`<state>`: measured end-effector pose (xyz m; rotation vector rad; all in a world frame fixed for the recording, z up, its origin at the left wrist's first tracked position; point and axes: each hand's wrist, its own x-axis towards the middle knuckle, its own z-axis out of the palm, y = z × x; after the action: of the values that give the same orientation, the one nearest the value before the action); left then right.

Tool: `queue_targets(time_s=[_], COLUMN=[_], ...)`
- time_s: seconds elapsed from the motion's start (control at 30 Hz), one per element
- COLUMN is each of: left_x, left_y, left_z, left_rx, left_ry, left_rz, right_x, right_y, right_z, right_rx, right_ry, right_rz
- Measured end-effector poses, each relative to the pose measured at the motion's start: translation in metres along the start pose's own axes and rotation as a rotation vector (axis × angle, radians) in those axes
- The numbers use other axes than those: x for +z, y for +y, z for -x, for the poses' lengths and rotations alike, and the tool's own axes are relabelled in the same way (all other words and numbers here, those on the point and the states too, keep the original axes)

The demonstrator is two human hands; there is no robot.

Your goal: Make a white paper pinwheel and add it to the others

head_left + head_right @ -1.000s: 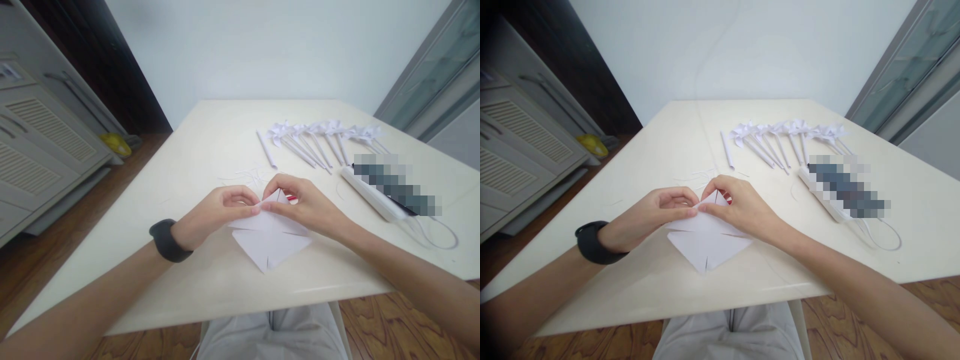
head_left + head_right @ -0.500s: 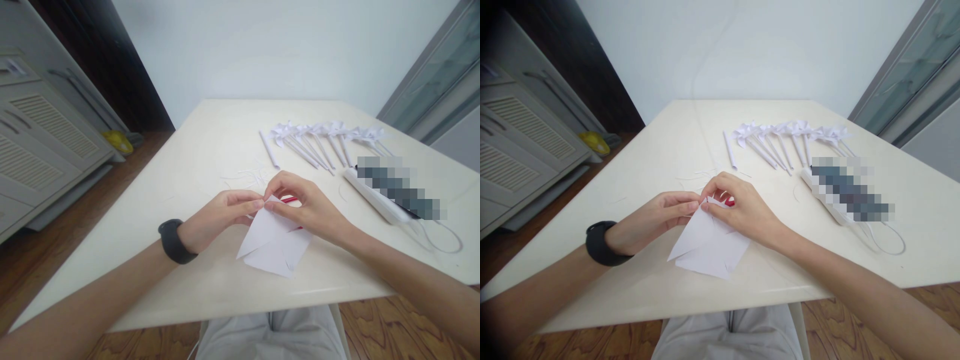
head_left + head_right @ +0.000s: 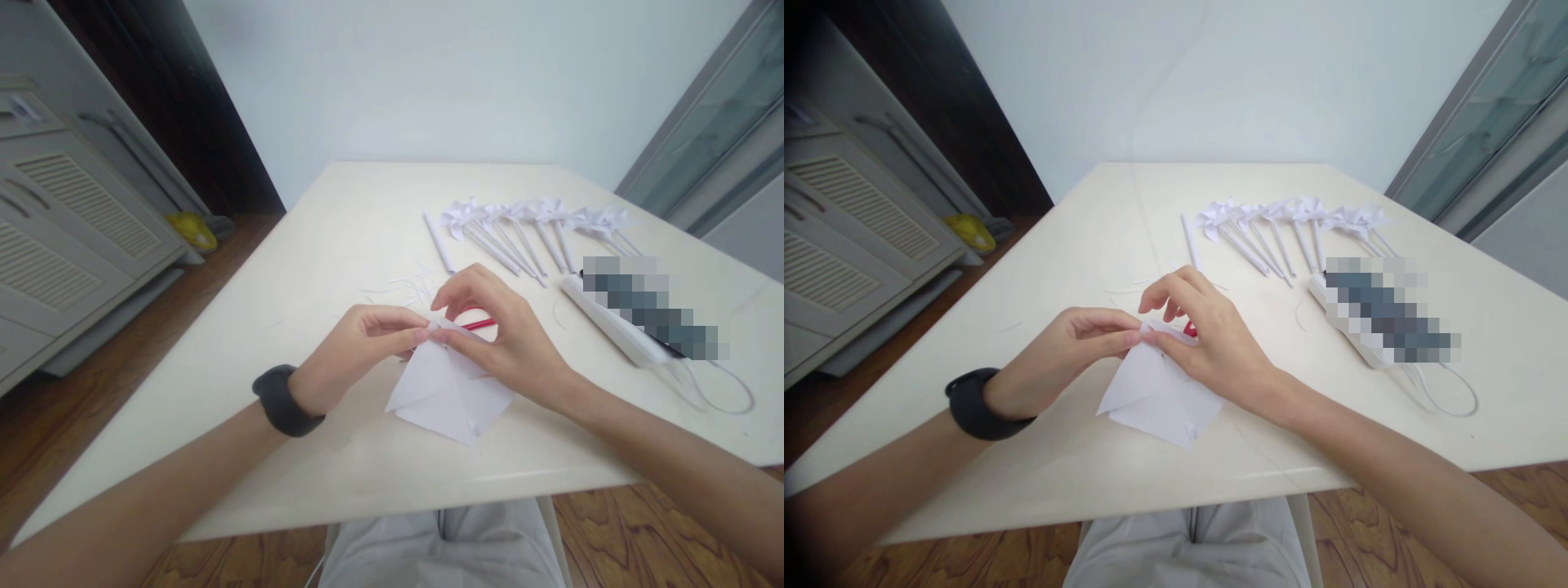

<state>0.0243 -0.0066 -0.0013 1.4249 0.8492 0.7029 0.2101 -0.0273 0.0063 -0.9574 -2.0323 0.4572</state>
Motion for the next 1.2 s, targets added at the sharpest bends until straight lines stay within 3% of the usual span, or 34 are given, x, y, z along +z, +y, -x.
queue_targets(time_s=[0.13,0.7,1.2], left_x=[0.0011,0.0017,0.0021], left_y=[0.0002,-0.0012,-0.0011], left_z=[0.0026,0.0028,0.0019], left_rx=[0.046,0.136,0.163], left_ry=[0.081,0.137,0.13], left_rz=[-0.109,-0.282,-0.344], right_x=[-0.0005,0.0015,0.0009], right_y=[0.0018,0.0037,0.0078], right_z=[0.0002,0.0024,0.0013], right_rx=[-0.005,-0.16,-0.039], right_ry=[0.011,-0.042,0.0], right_rz=[0.045,0.244,0.182])
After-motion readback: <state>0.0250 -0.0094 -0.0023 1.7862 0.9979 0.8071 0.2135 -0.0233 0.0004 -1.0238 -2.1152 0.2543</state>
